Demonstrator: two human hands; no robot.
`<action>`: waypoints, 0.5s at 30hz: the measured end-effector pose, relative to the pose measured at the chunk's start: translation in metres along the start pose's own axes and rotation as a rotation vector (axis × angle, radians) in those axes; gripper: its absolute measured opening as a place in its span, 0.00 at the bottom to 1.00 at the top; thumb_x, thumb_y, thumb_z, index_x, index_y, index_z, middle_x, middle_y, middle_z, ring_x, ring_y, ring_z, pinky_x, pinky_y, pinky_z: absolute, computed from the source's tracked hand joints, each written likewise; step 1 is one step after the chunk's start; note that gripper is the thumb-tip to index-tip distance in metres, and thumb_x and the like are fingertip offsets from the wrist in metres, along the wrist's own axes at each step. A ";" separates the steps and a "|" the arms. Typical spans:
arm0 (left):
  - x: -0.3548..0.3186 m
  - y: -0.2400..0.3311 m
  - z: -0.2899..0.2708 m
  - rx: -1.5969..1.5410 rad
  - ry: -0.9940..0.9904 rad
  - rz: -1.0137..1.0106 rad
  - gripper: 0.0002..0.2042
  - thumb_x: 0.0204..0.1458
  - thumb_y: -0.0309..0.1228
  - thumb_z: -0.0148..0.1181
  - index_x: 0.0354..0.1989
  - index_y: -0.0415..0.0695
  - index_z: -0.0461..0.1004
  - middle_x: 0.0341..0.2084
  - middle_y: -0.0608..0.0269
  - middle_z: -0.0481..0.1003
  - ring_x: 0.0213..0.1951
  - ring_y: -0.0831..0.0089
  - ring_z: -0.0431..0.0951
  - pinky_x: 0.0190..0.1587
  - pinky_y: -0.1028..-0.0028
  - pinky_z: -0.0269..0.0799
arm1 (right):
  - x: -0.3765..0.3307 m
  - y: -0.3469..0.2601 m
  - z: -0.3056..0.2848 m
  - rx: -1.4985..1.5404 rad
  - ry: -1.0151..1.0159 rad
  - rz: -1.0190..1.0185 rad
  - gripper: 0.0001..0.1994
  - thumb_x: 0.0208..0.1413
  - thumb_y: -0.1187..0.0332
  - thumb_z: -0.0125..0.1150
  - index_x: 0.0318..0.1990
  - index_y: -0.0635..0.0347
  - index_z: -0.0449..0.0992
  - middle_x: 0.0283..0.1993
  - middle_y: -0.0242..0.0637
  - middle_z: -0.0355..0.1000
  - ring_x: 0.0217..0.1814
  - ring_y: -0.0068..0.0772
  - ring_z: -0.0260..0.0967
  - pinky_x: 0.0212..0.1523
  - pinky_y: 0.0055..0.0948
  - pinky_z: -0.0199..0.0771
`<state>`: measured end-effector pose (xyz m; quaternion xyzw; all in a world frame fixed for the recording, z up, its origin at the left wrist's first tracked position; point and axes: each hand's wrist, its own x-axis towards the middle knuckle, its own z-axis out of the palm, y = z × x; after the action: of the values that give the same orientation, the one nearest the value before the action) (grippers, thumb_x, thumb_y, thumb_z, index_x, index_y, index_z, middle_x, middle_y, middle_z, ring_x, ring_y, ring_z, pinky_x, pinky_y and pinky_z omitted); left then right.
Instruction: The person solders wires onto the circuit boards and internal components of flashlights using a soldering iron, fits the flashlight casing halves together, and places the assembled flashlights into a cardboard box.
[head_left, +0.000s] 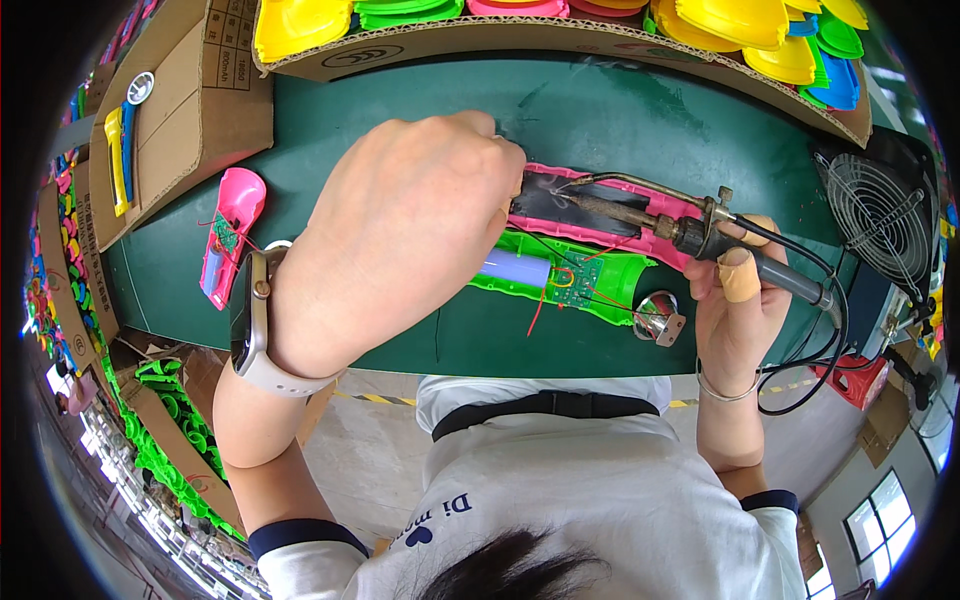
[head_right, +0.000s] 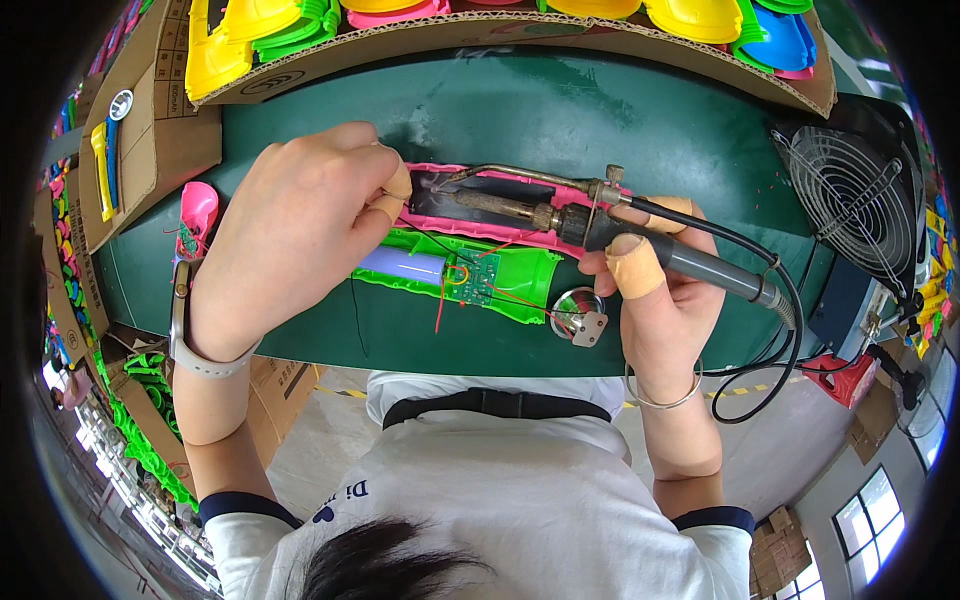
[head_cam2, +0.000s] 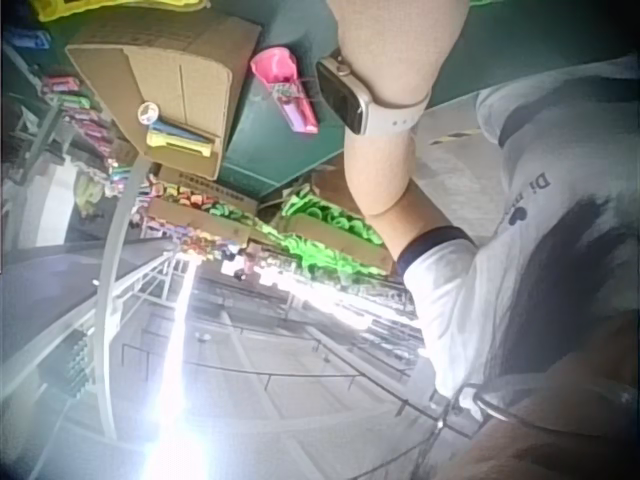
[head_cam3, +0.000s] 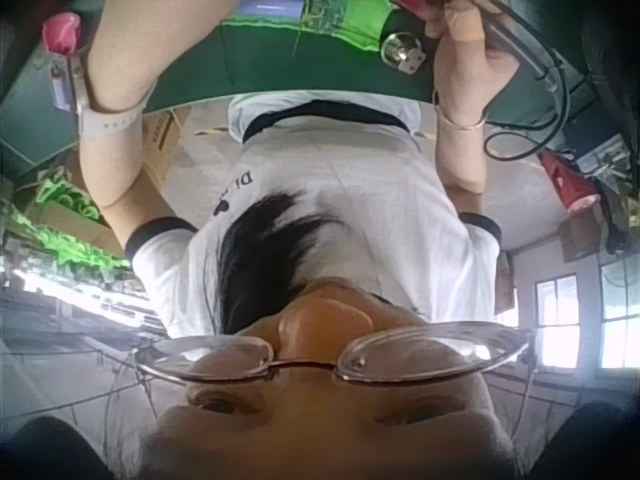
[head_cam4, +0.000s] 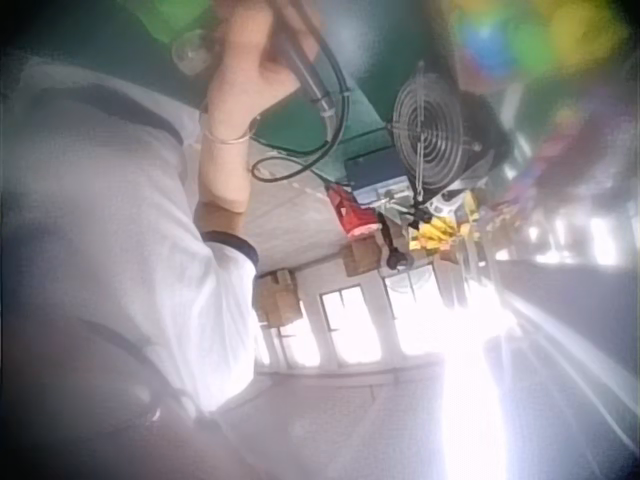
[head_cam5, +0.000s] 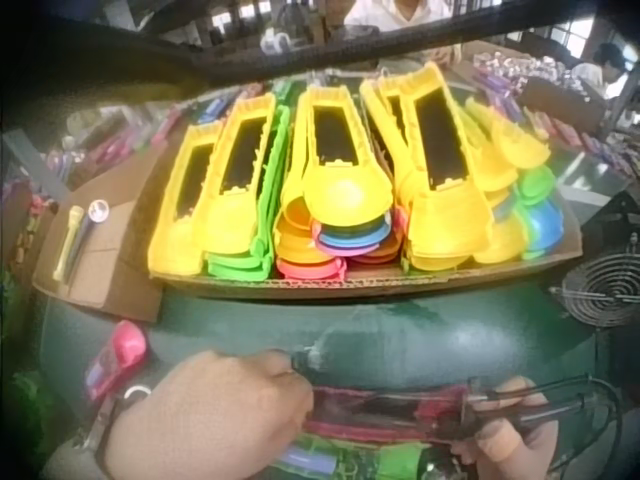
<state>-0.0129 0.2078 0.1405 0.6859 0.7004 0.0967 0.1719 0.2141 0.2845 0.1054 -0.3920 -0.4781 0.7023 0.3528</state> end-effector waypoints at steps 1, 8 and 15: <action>0.000 0.000 0.000 0.000 0.000 0.002 0.02 0.36 0.23 0.53 0.18 0.39 0.67 0.17 0.57 0.66 0.21 0.57 0.68 0.22 0.65 0.63 | 0.000 0.000 -0.001 -0.001 0.000 -0.008 0.11 0.48 0.75 0.55 0.39 0.69 0.67 0.25 0.35 0.68 0.23 0.26 0.68 0.24 0.19 0.67; -0.005 0.003 -0.003 0.154 -0.026 -0.007 0.02 0.40 0.26 0.55 0.22 0.42 0.71 0.18 0.59 0.67 0.22 0.60 0.70 0.23 0.67 0.65 | -0.002 0.001 -0.009 -0.061 -0.065 -0.059 0.13 0.53 0.66 0.53 0.42 0.65 0.66 0.32 0.35 0.68 0.28 0.20 0.67 0.23 0.13 0.60; -0.018 0.012 -0.006 0.136 0.118 -0.066 0.08 0.37 0.31 0.60 0.28 0.47 0.73 0.20 0.64 0.69 0.21 0.66 0.70 0.24 0.70 0.66 | -0.004 -0.002 -0.011 0.016 0.072 -0.047 0.11 0.49 0.73 0.54 0.39 0.69 0.67 0.29 0.38 0.68 0.24 0.25 0.68 0.21 0.17 0.64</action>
<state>-0.0038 0.1907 0.1527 0.6656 0.7366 0.0832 0.0865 0.2256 0.2856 0.1053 -0.4030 -0.4686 0.6829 0.3893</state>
